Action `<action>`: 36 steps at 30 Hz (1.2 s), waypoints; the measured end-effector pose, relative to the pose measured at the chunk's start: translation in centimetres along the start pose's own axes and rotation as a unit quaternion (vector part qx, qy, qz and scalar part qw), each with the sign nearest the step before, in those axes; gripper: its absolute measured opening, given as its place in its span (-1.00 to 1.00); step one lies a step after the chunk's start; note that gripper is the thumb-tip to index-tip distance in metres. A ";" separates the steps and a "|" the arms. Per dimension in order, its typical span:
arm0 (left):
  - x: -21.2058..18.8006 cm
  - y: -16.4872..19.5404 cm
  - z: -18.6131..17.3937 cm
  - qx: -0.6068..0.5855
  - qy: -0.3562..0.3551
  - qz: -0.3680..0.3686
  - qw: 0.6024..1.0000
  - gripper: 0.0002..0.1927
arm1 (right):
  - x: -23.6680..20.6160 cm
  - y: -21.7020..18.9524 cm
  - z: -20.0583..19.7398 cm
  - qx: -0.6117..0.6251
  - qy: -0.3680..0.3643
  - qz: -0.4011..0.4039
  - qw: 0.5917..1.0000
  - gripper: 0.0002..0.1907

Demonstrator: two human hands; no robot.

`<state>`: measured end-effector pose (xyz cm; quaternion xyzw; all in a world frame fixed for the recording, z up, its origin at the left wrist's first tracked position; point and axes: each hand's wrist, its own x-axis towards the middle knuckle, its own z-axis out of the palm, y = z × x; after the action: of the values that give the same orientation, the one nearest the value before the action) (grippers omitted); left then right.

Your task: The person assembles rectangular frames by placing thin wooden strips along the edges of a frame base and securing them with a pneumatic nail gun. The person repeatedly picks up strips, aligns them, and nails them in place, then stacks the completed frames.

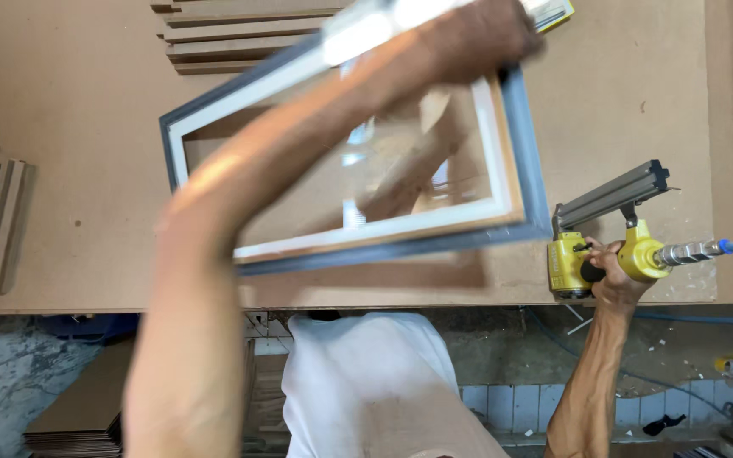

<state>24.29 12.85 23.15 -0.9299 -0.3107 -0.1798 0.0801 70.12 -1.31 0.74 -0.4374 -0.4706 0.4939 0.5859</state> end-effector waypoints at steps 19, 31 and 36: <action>-25.5 -7.2 11.3 0.077 0.023 -0.346 0.935 -0.83 | -2.1 -1.9 7.3 0.002 0.159 -0.015 0.987 -0.77; -26.2 1.8 12.9 -0.134 0.069 -0.266 0.952 -0.67 | -1.9 -2.9 9.4 -0.082 0.154 -0.063 0.983 -0.76; -25.4 3.7 14.6 -0.174 0.072 -0.256 0.948 -0.72 | -2.5 -1.5 7.1 -0.011 0.165 -0.026 0.986 -0.81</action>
<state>11.83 -0.25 -0.22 -0.8032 -0.4955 -0.3120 -0.1095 63.22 -3.67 3.12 -0.5070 -0.3838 0.3941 0.6636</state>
